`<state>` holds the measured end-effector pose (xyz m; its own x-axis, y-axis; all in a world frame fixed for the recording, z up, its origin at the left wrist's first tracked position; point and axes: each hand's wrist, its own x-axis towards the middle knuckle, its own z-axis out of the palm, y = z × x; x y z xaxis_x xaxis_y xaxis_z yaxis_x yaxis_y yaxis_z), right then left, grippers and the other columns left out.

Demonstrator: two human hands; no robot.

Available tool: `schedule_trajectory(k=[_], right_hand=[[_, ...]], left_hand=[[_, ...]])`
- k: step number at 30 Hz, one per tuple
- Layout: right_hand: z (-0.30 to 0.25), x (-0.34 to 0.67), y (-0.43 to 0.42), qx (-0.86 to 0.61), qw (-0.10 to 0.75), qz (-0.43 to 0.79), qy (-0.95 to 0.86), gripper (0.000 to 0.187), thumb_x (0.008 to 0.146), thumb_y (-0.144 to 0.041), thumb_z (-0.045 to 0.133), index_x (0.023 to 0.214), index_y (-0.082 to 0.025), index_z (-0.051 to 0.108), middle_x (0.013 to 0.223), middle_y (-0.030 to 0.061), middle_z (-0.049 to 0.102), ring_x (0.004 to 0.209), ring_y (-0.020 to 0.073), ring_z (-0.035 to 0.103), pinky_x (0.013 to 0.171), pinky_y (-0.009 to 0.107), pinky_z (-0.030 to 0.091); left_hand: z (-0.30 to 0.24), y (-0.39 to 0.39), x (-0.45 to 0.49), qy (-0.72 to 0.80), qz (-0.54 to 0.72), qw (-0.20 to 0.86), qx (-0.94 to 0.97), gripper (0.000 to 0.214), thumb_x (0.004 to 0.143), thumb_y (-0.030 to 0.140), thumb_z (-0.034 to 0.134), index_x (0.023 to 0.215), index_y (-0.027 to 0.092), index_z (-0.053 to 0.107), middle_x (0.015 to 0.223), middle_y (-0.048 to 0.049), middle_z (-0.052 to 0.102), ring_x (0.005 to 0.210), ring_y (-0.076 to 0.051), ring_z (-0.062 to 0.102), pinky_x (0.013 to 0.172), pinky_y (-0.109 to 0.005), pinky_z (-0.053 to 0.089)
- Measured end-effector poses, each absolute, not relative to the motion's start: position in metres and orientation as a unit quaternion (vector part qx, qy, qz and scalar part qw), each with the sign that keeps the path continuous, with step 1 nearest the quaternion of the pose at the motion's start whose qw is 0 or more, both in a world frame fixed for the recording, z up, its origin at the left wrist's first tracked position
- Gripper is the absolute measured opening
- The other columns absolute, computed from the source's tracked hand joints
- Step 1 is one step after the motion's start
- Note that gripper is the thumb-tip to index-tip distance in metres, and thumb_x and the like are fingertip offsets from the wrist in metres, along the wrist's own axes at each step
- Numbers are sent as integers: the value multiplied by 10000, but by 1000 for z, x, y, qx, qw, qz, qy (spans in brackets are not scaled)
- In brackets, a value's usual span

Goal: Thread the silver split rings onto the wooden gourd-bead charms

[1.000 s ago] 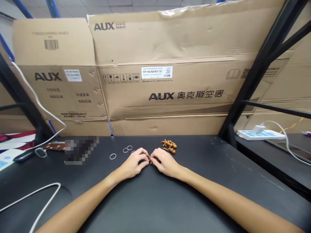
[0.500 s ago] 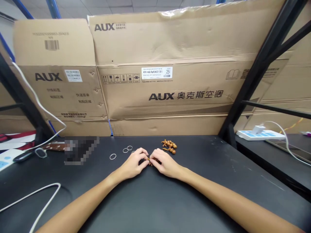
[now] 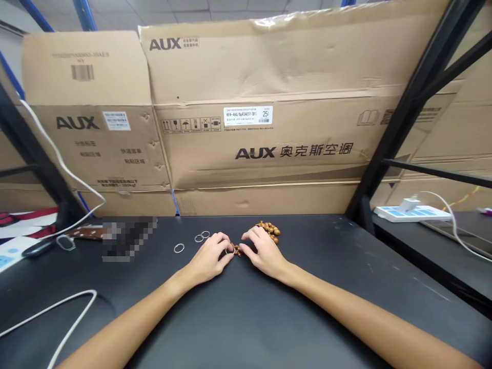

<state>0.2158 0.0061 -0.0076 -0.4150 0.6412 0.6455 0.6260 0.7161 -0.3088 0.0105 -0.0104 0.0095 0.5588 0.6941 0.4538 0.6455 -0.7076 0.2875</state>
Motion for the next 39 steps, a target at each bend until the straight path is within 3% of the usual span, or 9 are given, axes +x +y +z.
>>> schedule_trajectory(k=[5, 7, 9, 11, 14, 39], right_hand=[[-8, 215, 2, -309, 295, 15, -904, 299, 915, -272, 456, 648, -184, 554, 624, 19, 561, 606, 147, 512, 632, 274, 422], [-9, 215, 4, -310, 267, 12, -913, 256, 918, -271, 449, 739, -178, 607, 710, 41, 612, 687, 164, 553, 681, 287, 447], [-11, 217, 8, -340, 266, 0, -902, 226, 919, -289, 451, 966, -163, 632, 961, 95, 650, 909, 209, 578, 826, 345, 457], [-13, 219, 12, -365, 252, 9, -896, 338, 918, -335, 458, 1169, -144, 579, 1229, 141, 574, 1132, 253, 516, 967, 408, 410], [-16, 221, 15, -387, 213, 41, -896, 471, 927, -395, 425, 1290, -107, 510, 1385, 165, 449, 1285, 274, 407, 1071, 432, 333], [-18, 222, 15, -387, 224, 59, -893, 490, 924, -414, 434, 1310, -119, 501, 1403, 152, 432, 1313, 264, 384, 1094, 438, 322]], left_hand=[[11, -17, 12, 379, 205, -17, 902, 206, 900, 285, 476, 732, 187, 544, 732, -26, 555, 727, -183, 539, 717, -322, 450], [9, -17, 13, 375, 196, -19, 906, 196, 918, 287, 442, 830, 188, 587, 823, -51, 604, 822, -203, 569, 775, -340, 462], [5, -15, 11, 385, 198, -23, 901, 239, 933, 302, 413, 1058, 190, 584, 1074, -89, 614, 1026, -232, 556, 902, -381, 443], [1, -13, 8, 400, 188, -14, 897, 346, 946, 337, 385, 1233, 193, 514, 1287, -99, 537, 1199, -241, 483, 1013, -403, 387], [-3, -10, 5, 421, 167, 10, 892, 424, 955, 381, 352, 1310, 181, 469, 1398, -100, 453, 1295, -236, 406, 1081, -399, 332], [-3, -11, 5, 420, 173, 14, 891, 430, 954, 377, 362, 1307, 167, 489, 1395, -113, 460, 1305, -236, 400, 1085, -408, 336]])
